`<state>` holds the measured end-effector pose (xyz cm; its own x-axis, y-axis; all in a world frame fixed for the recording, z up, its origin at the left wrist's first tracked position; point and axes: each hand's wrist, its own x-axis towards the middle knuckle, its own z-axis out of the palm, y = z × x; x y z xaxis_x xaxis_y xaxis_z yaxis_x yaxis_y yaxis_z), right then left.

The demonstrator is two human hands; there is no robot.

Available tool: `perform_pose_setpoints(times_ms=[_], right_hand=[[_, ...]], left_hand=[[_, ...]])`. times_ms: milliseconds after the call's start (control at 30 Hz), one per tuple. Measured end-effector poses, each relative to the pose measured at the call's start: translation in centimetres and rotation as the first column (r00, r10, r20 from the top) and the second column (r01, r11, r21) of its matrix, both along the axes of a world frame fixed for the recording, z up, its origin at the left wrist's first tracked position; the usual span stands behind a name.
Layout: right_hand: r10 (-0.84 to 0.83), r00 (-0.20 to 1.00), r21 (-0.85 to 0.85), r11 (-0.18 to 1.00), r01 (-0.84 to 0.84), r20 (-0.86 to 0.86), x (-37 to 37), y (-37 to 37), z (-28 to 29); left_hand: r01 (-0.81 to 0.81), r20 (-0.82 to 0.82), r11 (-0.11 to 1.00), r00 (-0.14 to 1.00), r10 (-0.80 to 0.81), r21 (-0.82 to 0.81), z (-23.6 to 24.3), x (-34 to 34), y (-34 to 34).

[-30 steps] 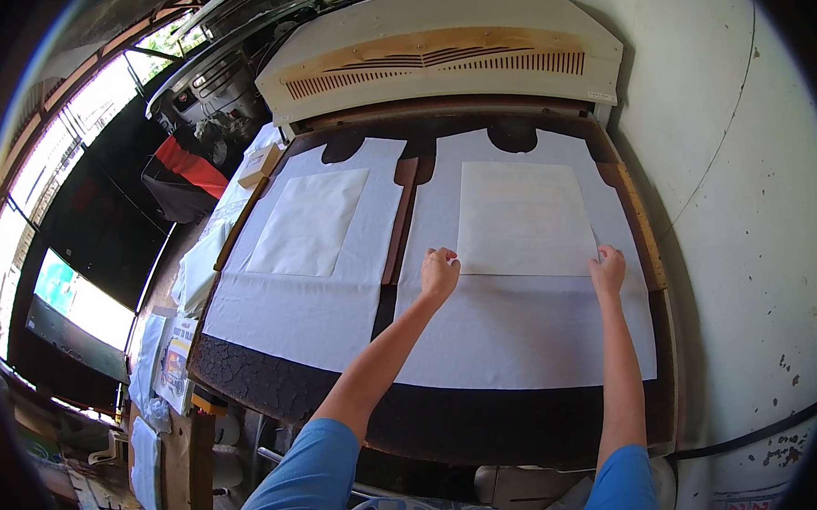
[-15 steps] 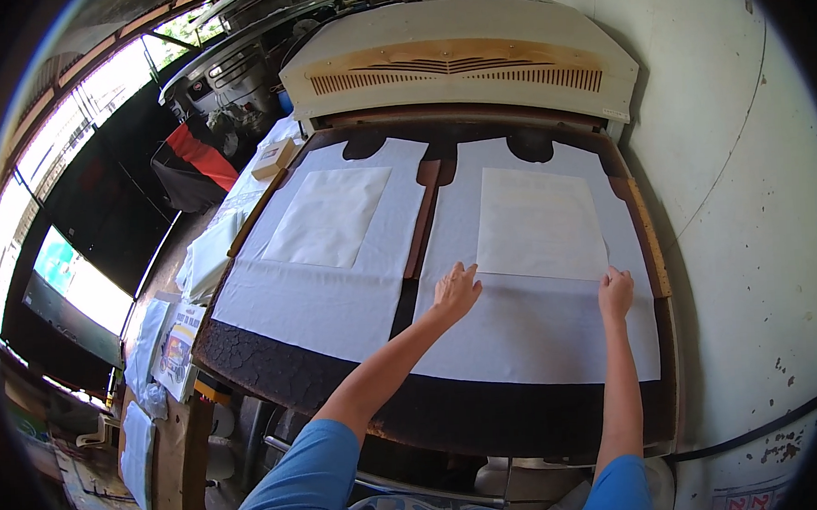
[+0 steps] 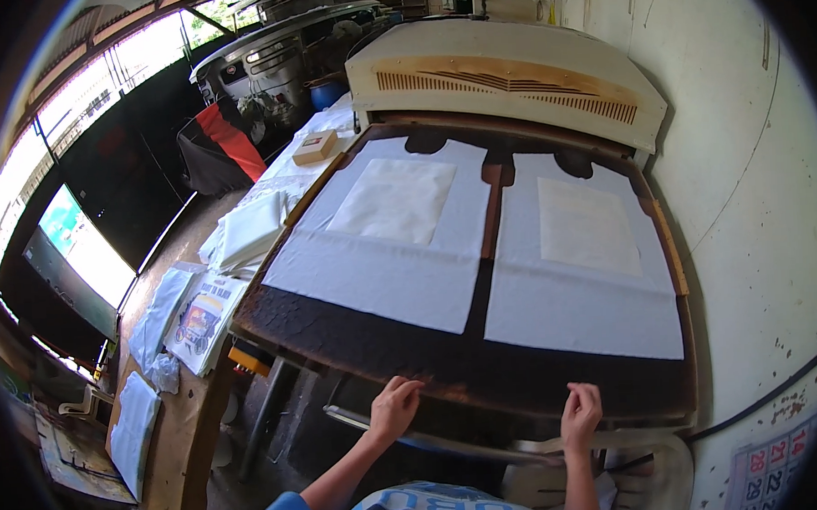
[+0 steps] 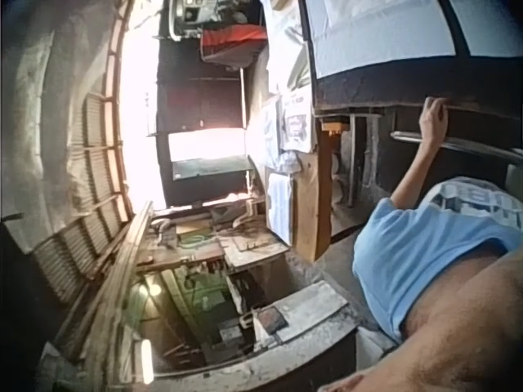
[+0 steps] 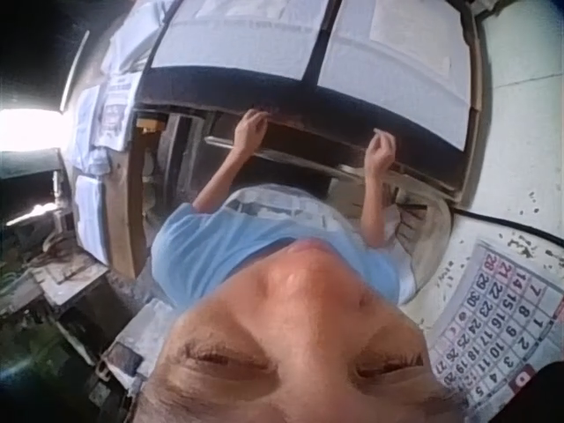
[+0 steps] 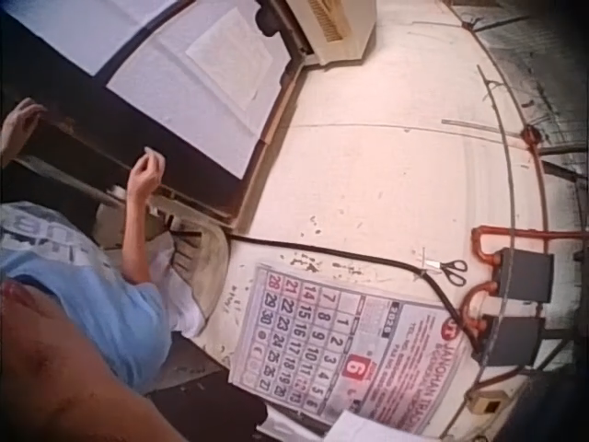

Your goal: Operating a heat press machine to print designs onto white tank tops and then folding the finished products.

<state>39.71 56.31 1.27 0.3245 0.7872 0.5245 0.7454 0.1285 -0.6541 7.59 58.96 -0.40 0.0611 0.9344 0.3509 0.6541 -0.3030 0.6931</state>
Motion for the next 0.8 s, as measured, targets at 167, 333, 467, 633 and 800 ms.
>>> perform_pose_setpoints(times_ms=[167, 333, 467, 633, 800], right_hand=[[0.017, 1.0, -0.146, 0.989, -0.018, -0.004, -7.4, -6.4, -2.6], [-0.032, 0.947, -0.091, 0.994, 0.065, 0.32, -8.8, -6.3, -4.2], [-0.068, 0.934, -0.083, 0.991, 0.103, 0.351, -9.1, -6.3, -4.7], [-0.079, 0.912, -0.018, 0.995, 0.094, 0.402, -8.9, -5.8, -5.6], [-0.071, 0.905, 0.017, 0.997, 0.07, 0.419, -8.6, -3.8, -5.7]], left_hand=[[-0.127, -0.005, 0.992, 0.992, 0.127, 0.023, -1.4, -6.1, -3.0], [-0.017, -0.177, 0.955, 0.982, 0.072, 0.296, -2.3, -7.5, -3.0], [-0.008, -0.144, 0.92, 0.987, 0.07, 0.391, -2.9, -7.7, -2.7], [-0.004, -0.161, 0.912, 0.984, 0.077, 0.411, -3.2, -7.9, -2.0], [0.018, -0.167, 0.908, 0.984, 0.058, 0.419, -3.6, -7.7, -0.1]])
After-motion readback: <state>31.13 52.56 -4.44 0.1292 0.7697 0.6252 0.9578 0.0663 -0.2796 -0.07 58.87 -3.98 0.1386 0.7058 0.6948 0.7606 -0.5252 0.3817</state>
